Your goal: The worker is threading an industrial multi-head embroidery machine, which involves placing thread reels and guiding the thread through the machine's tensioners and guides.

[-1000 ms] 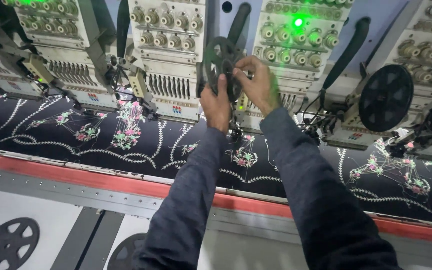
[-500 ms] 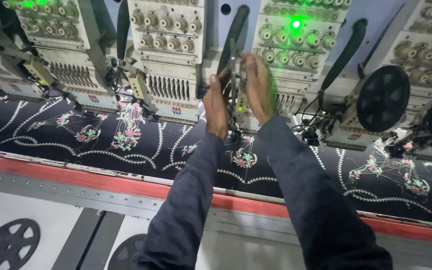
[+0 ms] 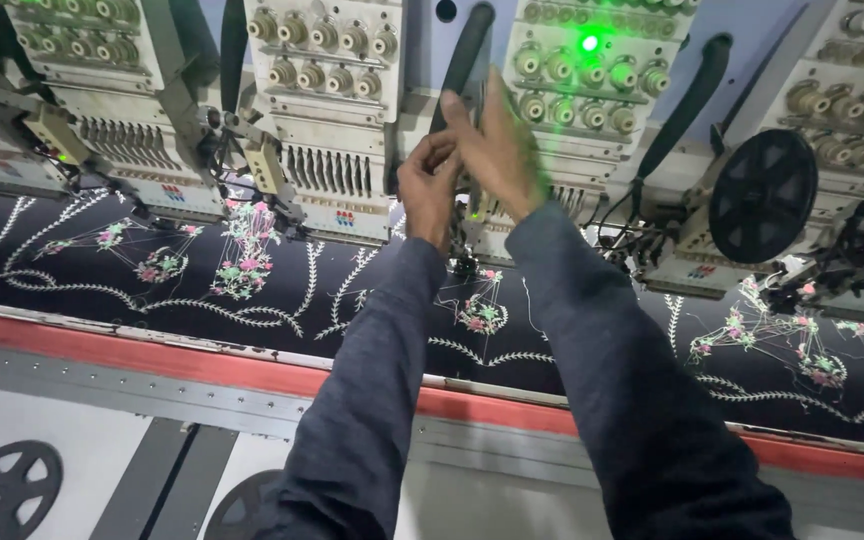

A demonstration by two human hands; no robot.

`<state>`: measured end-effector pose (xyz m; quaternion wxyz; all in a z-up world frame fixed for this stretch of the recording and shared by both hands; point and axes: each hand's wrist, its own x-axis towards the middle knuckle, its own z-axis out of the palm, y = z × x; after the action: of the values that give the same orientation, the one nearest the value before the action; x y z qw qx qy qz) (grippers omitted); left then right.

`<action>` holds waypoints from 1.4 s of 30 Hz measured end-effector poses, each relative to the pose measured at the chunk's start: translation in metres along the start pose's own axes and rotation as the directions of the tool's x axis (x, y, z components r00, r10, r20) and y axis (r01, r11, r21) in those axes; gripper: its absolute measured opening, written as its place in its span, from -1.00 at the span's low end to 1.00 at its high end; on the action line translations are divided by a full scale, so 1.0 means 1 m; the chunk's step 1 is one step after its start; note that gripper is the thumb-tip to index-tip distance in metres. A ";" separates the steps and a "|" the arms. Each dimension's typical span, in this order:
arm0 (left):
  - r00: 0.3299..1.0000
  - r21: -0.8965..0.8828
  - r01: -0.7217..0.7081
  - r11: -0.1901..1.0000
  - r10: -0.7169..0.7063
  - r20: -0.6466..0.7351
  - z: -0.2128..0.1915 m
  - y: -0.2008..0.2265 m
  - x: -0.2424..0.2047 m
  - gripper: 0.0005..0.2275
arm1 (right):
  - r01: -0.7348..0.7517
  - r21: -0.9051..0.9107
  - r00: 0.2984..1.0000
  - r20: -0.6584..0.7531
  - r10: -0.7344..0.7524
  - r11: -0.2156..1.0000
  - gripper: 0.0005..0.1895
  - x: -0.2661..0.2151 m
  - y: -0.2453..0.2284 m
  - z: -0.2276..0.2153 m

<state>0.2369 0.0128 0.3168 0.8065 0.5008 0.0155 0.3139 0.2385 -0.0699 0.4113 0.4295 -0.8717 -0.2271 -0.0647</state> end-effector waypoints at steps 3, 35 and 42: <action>1.000 0.010 -0.004 1.000 0.003 0.027 0.003 0.010 -0.001 -0.90 | -0.043 0.164 0.999 -0.009 0.046 0.986 0.04 -0.021 -0.008 -0.013; 0.932 0.569 0.153 0.808 -0.309 0.189 -0.092 -0.054 -0.104 -0.79 | -0.084 0.439 0.996 0.065 0.062 0.895 -0.81 -0.132 0.155 0.072; 0.791 0.147 0.551 0.822 -0.570 0.221 -0.100 -0.047 -0.129 -0.70 | -0.187 0.477 0.982 0.109 0.153 0.859 -0.66 -0.134 0.134 0.064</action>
<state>0.1228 0.0112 0.1913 0.8388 0.5398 0.0710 -0.0072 0.1746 -0.1366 0.2333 0.6304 -0.7543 -0.1725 0.0620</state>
